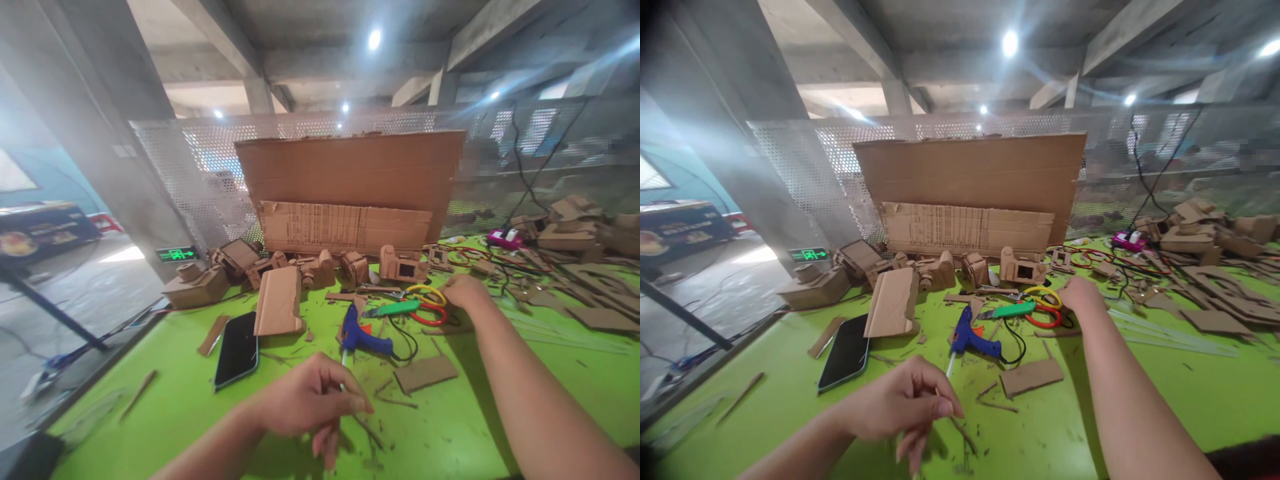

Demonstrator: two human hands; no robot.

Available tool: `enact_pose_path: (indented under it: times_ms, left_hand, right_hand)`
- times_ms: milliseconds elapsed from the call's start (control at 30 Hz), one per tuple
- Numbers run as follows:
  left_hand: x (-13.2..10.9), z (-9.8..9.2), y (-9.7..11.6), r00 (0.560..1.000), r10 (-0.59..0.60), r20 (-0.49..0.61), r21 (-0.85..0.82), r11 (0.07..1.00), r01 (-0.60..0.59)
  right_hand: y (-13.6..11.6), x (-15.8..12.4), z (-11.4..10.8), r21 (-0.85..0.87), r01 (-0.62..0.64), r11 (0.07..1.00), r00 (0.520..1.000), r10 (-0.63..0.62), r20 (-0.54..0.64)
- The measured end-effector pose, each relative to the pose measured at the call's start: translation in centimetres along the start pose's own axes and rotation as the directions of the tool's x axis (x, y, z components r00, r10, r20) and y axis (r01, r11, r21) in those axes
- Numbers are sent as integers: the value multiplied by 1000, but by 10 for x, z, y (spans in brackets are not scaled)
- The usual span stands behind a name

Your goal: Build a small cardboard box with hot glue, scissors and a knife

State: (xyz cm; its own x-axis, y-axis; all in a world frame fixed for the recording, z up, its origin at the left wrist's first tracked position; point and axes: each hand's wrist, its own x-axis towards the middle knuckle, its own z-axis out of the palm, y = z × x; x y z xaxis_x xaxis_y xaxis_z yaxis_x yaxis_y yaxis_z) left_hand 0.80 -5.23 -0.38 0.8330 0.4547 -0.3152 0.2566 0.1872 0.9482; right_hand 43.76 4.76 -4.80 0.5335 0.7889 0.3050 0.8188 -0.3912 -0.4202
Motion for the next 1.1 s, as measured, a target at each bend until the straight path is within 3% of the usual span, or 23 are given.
enact_pose_path:
  times_ms: [133, 333, 500, 600, 667, 733, 800, 867, 933, 1000, 1100]
  left_hand:
    - [0, -2, 3, 996, 33, -88, 54, 998, -29]
    - [7, -7, 3, 952, 123, -282, 105, 990, -97]
    - [9, -7, 11, 821, 220, -527, 119, 976, -185]
    - [9, -8, 13, 763, 248, -597, 123, 968, -218]
    - [11, -9, 12, 754, 252, -607, 122, 967, -224]
    - [13, -10, 9, 748, 253, -614, 117, 966, -231]
    - [15, -12, 6, 729, 272, -628, 88, 956, -280]
    - [17, -14, 3, 727, 289, -623, 37, 939, -342]
    - [19, -15, 1, 756, 290, -586, -6, 932, -362]
    - [20, -15, 0, 792, 268, -549, -1, 947, -321]
    - [19, -14, -1, 804, 246, -541, 33, 962, -272]
  right_hand:
    - [-12, -9, -16, 104, -47, 993, 990, 60, -124]
    - [-59, -27, -43, 409, 190, 892, 942, -47, -333]
    - [-112, -71, -33, 634, 305, 710, 952, -255, -172]
    - [-139, -111, -26, 841, 202, 503, 886, -459, 62]
    - [-151, -134, -24, 889, 113, 444, 827, -538, 164]
    - [-158, -151, -24, 888, 83, 451, 787, -576, 219]
    - [-161, -159, -23, 890, 60, 451, 776, -582, 242]
    - [-162, -160, -23, 900, 43, 434, 791, -565, 235]
    - [-161, -157, -23, 916, 25, 400, 819, -534, 210]
    - [-160, -153, -24, 928, 12, 373, 840, -507, 193]
    - [-158, -151, -26, 916, 22, 400, 853, -486, 192]
